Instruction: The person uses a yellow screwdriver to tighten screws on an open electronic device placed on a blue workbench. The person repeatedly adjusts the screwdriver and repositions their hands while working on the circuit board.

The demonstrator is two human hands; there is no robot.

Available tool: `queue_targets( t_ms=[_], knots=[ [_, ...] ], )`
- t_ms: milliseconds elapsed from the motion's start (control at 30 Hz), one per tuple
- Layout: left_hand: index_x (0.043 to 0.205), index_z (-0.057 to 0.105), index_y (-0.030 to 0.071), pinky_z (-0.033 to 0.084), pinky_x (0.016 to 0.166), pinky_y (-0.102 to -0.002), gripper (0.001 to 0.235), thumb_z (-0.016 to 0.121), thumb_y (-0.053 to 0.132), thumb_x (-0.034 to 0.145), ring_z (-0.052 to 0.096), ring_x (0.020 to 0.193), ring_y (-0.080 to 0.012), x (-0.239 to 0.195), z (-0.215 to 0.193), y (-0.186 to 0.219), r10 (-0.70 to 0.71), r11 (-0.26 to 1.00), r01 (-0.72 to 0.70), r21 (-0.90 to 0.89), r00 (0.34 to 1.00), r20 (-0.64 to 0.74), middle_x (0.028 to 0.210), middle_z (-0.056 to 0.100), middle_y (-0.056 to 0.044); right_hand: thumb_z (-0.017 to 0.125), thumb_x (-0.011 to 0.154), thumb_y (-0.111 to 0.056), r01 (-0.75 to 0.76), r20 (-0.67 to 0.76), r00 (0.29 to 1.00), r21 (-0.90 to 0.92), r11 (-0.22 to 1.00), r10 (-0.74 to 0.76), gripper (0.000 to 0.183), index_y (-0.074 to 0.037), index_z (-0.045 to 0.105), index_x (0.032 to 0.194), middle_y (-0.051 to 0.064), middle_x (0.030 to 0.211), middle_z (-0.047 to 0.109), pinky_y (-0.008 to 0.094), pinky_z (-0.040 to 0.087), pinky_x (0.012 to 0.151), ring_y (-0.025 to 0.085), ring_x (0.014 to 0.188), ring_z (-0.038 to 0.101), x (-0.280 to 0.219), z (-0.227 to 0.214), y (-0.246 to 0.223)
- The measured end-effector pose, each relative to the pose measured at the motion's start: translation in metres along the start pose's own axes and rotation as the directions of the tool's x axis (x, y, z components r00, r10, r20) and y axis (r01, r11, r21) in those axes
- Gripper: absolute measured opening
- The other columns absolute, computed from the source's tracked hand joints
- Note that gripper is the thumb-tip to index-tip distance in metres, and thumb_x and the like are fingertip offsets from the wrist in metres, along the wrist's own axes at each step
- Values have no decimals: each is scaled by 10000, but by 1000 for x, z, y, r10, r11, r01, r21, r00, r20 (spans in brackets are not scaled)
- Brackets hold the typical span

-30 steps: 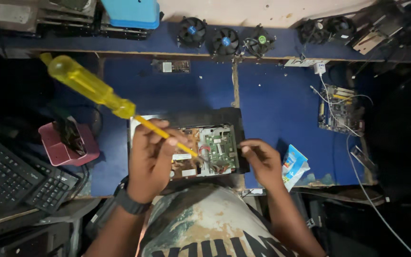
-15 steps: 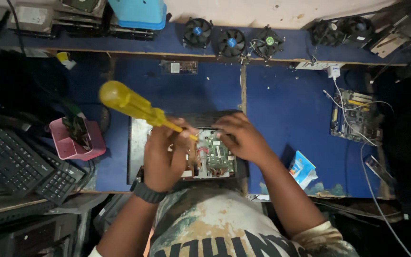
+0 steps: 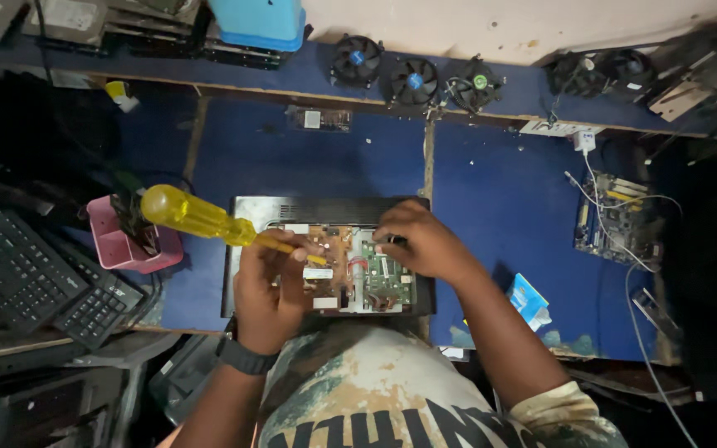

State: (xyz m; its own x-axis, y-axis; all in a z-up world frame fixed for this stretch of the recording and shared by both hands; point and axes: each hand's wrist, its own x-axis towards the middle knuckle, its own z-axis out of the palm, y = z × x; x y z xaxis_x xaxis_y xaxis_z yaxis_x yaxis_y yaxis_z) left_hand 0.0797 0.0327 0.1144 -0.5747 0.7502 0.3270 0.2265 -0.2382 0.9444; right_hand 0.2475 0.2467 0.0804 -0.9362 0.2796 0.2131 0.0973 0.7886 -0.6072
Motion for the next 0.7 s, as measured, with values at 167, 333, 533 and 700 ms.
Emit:
queue_targets(
  t_ms=[167, 333, 533, 700],
  knots=[
    [1206, 502, -11, 561, 792, -279, 186, 576, 66, 1054, 714, 965, -154, -3, -3, 2, -43, 999, 43, 7, 999, -26, 1054, 729, -106, 748, 876, -99, -30, 8, 999, -25, 999, 31, 108, -58, 689, 957, 90, 977, 688, 447, 478, 940, 331, 1074, 612, 1, 5, -2],
    [1195, 506, -9, 571, 823, -281, 170, 574, 33, 1044, 737, 1010, -171, -5, -6, 3, -23, 999, 24, 23, 999, -29, 1038, 722, -105, 719, 894, -96, -11, -7, 1000, -13, 1000, 11, 120, -56, 661, 992, 97, 1035, 677, 454, 467, 955, 335, 1087, 595, 0, 8, -6],
    [1213, 500, -12, 568, 903, -297, 176, 570, 27, 1057, 727, 1033, -177, -6, -7, 0, 38, 999, -38, 6, 999, -28, 1054, 706, -105, 724, 891, -110, -11, 21, 1000, -18, 1000, 12, 104, -69, 674, 972, 82, 1010, 684, 447, 469, 956, 324, 1076, 600, 1, 8, -7],
    [1196, 506, -5, 575, 799, -281, 173, 570, 36, 1041, 716, 1024, -167, -6, -7, -1, -42, 999, 42, -33, 999, -25, 1064, 708, -104, 723, 898, -119, -13, 11, 1000, -48, 999, 13, 96, -69, 676, 966, 80, 1013, 683, 447, 466, 956, 323, 1082, 602, 0, 8, -9]
  ],
)
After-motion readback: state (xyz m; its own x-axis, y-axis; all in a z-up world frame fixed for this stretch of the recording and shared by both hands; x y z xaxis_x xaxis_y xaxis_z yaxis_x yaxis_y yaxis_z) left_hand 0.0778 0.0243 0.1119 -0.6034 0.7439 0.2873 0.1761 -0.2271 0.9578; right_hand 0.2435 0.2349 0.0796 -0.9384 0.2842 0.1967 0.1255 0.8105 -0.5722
